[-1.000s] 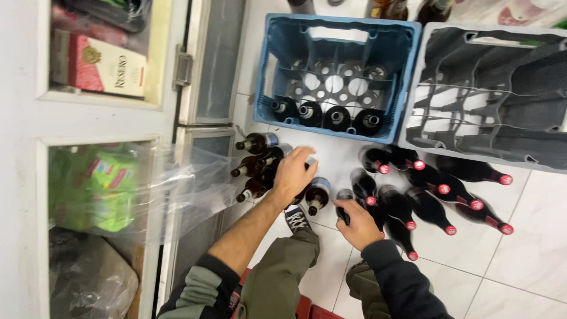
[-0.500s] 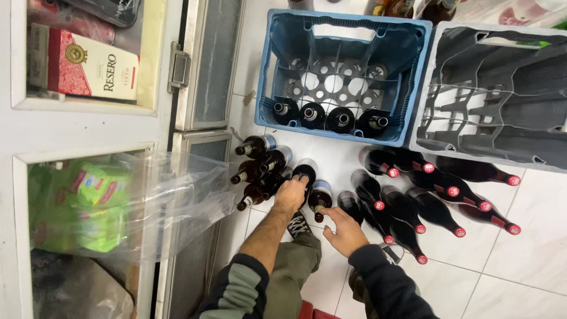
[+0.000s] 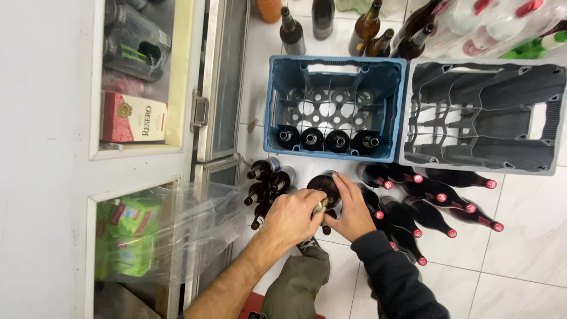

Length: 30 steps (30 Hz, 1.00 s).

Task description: The person moves bottles from a wooden surface into plastic crates on the floor and then organizes more bottles from the floor into a crate.

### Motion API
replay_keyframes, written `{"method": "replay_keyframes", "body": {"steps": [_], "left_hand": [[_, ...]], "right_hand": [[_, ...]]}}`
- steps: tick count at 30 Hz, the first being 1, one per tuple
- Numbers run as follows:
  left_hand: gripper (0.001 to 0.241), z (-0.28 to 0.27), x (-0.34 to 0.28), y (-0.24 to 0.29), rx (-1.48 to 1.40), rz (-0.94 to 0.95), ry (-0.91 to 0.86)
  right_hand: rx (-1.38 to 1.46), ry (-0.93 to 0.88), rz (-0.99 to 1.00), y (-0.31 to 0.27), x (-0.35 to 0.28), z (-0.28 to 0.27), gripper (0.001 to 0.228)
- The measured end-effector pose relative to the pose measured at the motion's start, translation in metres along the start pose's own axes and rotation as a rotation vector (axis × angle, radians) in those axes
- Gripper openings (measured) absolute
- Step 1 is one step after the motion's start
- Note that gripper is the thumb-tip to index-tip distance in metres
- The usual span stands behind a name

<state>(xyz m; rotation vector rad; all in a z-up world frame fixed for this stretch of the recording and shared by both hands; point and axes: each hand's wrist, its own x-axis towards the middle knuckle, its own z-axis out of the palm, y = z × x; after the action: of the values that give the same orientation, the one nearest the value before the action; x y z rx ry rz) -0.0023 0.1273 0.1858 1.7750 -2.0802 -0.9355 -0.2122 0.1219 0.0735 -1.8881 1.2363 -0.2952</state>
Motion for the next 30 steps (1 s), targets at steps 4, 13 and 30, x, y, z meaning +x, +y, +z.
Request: {"method": "replay_keyframes", "body": {"steps": [4,13,30], "left_hand": [[0.029,-0.062,0.011,0.044,-0.021,0.065,0.102],[0.052,-0.088,0.073,0.091,-0.076,0.127,0.319],[0.035,-0.017,0.219,0.091,-0.146,0.108,0.394]], "right_hand": [[0.118,0.094,-0.14,-0.013,0.025,-0.028,0.111],[0.22,0.309,-0.389,-0.022,0.078,-0.124,0.095],[0.155,0.046,-0.121,0.074,0.158,-0.192,0.099]]}}
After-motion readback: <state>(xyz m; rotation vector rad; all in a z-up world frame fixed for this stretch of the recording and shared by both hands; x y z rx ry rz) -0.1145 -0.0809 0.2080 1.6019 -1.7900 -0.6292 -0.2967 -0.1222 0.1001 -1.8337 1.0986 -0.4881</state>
